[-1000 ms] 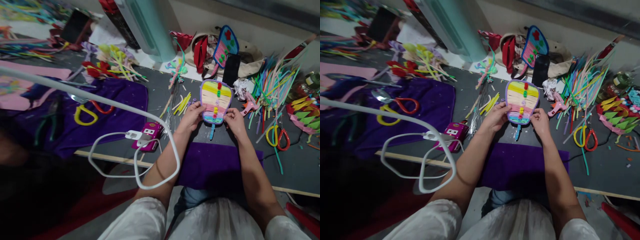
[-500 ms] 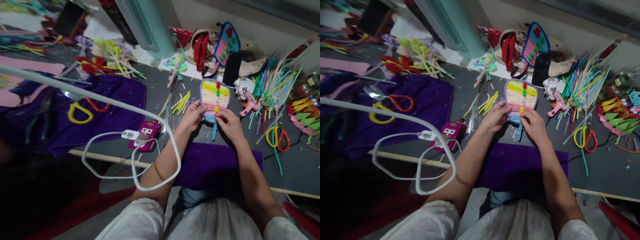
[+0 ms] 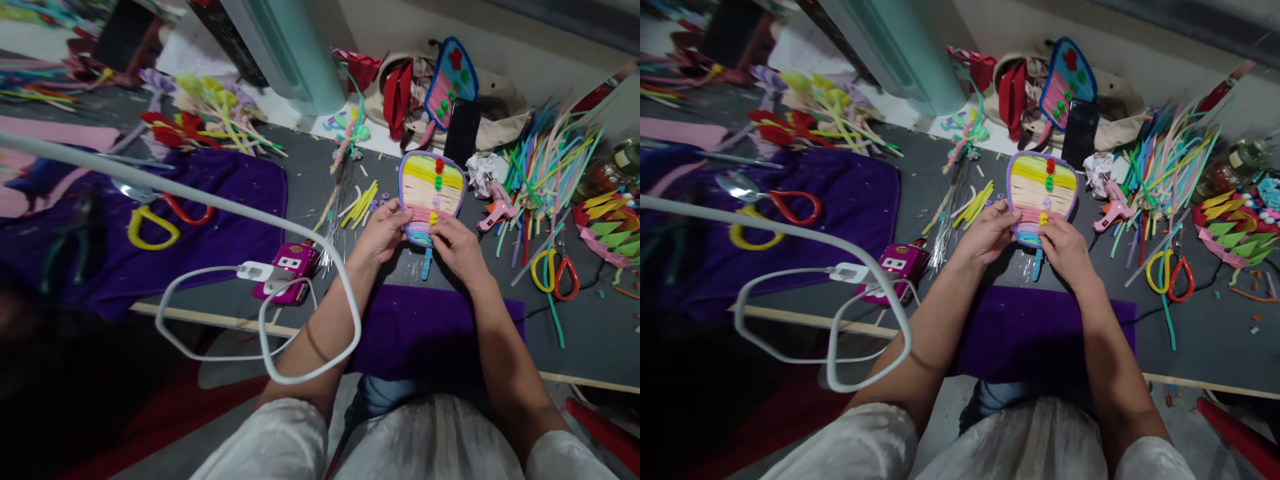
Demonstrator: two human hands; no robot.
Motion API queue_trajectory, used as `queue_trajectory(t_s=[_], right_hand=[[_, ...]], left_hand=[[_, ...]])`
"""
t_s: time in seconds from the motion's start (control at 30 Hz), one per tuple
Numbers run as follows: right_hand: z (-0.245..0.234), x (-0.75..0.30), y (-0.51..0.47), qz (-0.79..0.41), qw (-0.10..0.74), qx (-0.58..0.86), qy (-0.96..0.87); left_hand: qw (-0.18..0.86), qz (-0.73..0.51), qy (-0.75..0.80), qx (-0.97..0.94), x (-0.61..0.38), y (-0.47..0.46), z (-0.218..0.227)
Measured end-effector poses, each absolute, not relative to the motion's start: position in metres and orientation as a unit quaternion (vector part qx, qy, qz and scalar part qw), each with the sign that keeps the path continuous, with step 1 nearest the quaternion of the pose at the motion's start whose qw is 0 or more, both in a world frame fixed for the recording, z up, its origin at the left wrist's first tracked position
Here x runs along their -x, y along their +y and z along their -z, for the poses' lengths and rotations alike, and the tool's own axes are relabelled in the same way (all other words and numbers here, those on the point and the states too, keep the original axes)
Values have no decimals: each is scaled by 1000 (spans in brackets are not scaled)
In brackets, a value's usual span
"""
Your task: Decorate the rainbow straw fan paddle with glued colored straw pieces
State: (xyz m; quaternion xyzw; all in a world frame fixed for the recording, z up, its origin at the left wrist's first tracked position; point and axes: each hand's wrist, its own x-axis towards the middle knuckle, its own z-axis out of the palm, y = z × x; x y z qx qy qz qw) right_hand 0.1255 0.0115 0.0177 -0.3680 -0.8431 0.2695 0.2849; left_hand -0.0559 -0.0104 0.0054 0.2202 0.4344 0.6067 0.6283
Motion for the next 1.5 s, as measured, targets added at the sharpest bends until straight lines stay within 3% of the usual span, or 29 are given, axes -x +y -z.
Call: queue_trajectory(t_s=[0.23,0.47,0.6,0.97,1.5], right_hand=[[-18,-132,17,-343,376,478,-716],[0,-128,21,-577,268,468,-613],[5,-120,17,-634,256,441,-581],[1,-123,17,-635,246,433,-590],[2,-123,16,-442,201,452,-748]], left_hand=[[595,-642,436,-208,57,-9,-9],[572,-701,378,-197,62,-5,-2],[578,-721,327,-200,63,-3,4],[570,-723,328,-212,65,-3,6],[539,-733,349,-223,66,-2,10]])
